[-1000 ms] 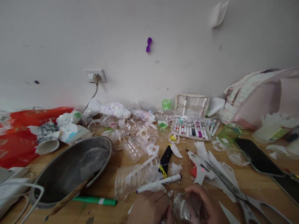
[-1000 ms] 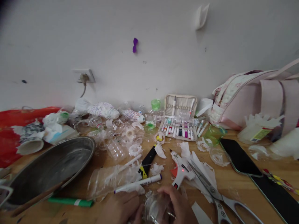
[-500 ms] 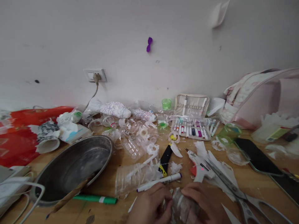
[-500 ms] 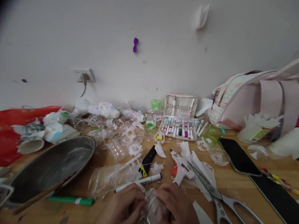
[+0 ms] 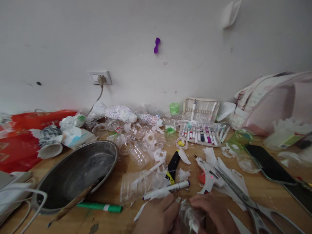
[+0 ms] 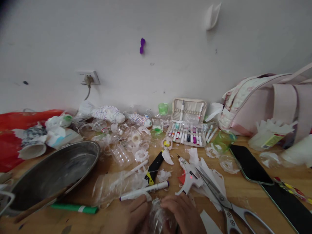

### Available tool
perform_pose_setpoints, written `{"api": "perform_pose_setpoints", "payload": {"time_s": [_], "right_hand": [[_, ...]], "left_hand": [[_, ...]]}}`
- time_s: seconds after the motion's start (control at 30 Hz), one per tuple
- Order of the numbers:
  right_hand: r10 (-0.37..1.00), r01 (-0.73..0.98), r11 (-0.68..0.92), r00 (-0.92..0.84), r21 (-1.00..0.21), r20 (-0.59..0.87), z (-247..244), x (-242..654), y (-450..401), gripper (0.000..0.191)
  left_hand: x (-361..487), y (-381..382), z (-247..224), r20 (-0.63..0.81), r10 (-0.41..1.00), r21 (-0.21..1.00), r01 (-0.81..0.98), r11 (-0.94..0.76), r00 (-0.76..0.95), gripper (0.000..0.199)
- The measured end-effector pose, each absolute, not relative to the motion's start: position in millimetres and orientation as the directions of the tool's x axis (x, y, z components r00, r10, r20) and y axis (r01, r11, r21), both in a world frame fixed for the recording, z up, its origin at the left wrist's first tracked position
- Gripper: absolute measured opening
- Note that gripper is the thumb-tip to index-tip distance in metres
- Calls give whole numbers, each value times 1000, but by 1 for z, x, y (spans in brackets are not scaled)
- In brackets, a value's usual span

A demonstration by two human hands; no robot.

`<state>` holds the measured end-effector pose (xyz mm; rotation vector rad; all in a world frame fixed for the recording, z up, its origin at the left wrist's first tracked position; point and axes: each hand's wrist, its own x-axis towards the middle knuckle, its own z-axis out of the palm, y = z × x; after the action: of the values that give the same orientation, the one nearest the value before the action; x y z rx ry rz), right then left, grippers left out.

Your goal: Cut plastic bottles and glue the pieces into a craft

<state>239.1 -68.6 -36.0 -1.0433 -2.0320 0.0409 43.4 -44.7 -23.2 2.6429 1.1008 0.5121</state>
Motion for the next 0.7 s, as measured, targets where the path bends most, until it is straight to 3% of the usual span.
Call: {"api": "perform_pose_setpoints", "payload": {"time_s": [0.13, 0.27, 0.4, 0.7], "right_hand": [[638, 608, 711, -347, -353, 687, -30, 241, -66, 25], [650, 604, 706, -346, -370, 676, -33, 243, -67, 14], [576, 603, 749, -388, -275, 719, -33, 243, -67, 18], [546, 669, 727, -423, -157, 723, -30, 240, -70, 16]], "left_hand": [[40, -42, -11, 129, 753, 453, 638, -623, 645, 19], [38, -42, -5, 142, 801, 544, 630, -554, 582, 15], [40, -43, -5, 149, 831, 642, 587, -493, 536, 11], [43, -42, -10, 88, 829, 658, 593, -464, 552, 16]]}}
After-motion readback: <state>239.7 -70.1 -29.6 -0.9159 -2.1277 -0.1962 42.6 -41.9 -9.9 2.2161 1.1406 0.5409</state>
